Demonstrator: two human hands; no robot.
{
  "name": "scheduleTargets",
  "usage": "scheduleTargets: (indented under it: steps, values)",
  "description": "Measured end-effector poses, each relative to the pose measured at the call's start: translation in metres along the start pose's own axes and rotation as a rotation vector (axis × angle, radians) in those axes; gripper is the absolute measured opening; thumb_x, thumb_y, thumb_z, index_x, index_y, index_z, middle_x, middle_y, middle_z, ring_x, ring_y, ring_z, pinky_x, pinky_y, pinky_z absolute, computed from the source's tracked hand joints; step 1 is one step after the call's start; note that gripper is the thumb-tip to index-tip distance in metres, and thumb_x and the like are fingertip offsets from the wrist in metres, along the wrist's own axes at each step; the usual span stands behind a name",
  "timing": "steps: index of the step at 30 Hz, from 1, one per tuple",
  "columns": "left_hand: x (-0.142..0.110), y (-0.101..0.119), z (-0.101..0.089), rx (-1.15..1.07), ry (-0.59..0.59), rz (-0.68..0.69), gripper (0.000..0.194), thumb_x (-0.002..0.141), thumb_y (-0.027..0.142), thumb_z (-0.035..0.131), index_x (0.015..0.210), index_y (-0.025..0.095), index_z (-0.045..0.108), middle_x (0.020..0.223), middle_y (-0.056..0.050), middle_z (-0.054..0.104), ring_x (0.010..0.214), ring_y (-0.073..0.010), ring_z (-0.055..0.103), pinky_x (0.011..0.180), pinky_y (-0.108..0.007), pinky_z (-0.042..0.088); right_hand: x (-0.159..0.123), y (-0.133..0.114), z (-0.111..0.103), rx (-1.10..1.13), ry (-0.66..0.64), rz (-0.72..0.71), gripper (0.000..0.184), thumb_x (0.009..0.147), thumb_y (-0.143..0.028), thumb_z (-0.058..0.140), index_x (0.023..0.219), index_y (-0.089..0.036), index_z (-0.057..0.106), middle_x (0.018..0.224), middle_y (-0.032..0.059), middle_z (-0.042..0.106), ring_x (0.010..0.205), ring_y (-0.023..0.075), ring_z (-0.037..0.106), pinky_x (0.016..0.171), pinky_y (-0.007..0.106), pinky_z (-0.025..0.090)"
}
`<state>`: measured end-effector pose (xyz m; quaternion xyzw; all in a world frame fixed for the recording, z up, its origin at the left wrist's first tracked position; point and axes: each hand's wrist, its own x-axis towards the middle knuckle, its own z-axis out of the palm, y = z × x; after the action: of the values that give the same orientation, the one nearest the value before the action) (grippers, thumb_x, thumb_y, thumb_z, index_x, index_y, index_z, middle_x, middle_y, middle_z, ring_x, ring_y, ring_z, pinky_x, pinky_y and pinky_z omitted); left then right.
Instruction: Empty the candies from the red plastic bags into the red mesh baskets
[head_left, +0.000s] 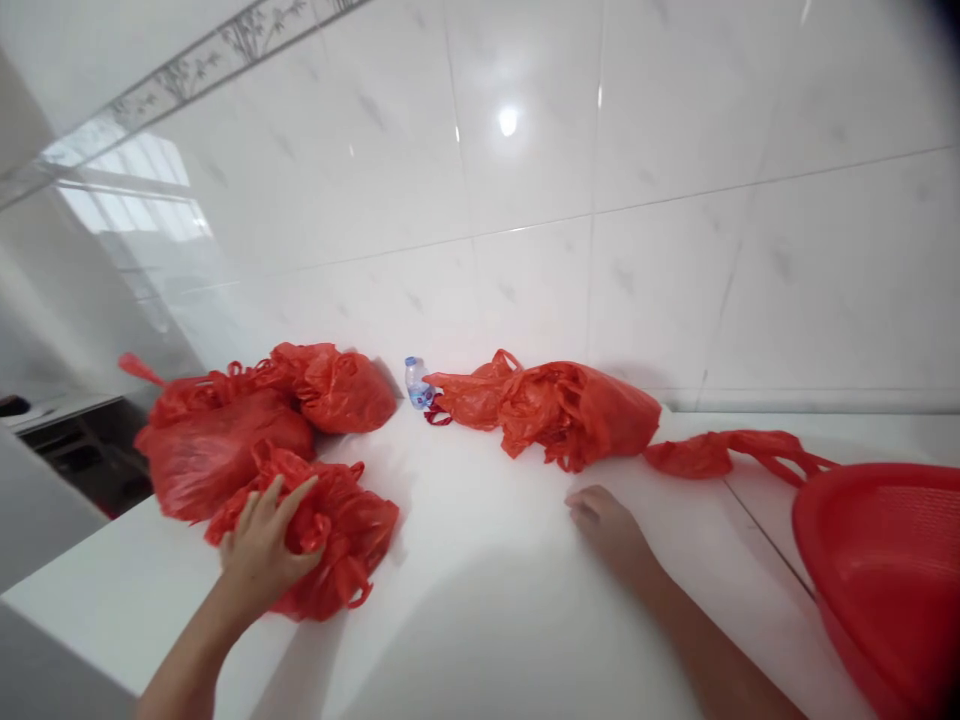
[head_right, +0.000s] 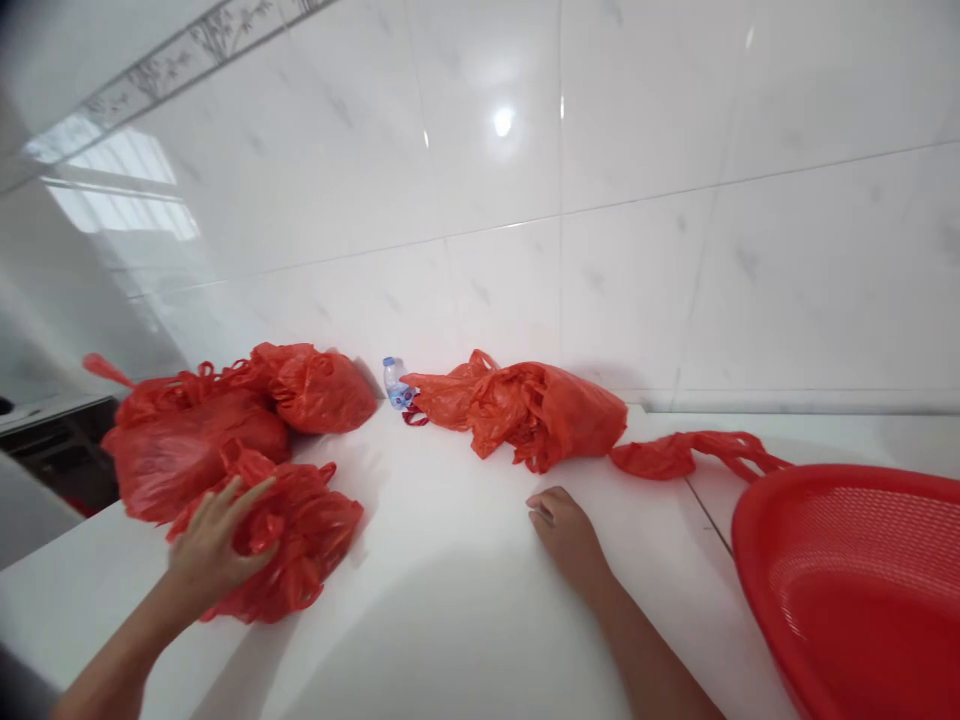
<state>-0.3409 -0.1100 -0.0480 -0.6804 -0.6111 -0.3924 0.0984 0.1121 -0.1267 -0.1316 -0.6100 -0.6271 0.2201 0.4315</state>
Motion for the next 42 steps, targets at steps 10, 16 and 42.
scheduleTargets:
  steps: [10, 16, 42]
  values:
    - [0.011, 0.126, 0.027, -0.19, -0.284, 0.446, 0.048, 0.079, 0.038, 0.056, 0.126, 0.033, 0.05, 0.142, -0.003, 0.043, 0.125, -0.0292, 0.045, 0.101, -0.047, 0.04, 0.0, -0.001, 0.005, 0.023, 0.07, -0.069, 0.019, 0.077, -0.015, 0.048, 0.086, -0.019, 0.064, 0.094, 0.0032, 0.06, 0.085, 0.0145, 0.059, 0.081, 0.028, 0.047]
    - [0.003, 0.193, 0.084, -0.411, -0.716, 0.529, 0.045, 0.081, 0.031, 0.055, 0.127, 0.034, 0.053, 0.141, -0.005, 0.046, 0.125, -0.0255, 0.047, 0.1, -0.04, 0.042, 0.005, -0.003, -0.011, -0.217, 0.394, -0.024, 0.036, 0.079, -0.014, 0.047, 0.113, -0.015, 0.059, 0.131, 0.0149, 0.043, 0.122, 0.0274, 0.04, 0.103, 0.046, 0.032]
    - [-0.038, 0.221, 0.156, -0.963, -0.85, -0.079, 0.056, 0.065, 0.03, 0.074, 0.119, 0.019, 0.06, 0.094, -0.005, 0.069, 0.09, -0.0223, 0.062, 0.084, -0.033, 0.045, -0.055, -0.042, 0.062, -0.568, -0.056, -0.553, 0.026, 0.079, -0.003, 0.043, 0.088, -0.013, 0.065, 0.082, 0.0087, 0.069, 0.071, 0.0191, 0.061, 0.062, 0.028, 0.045]
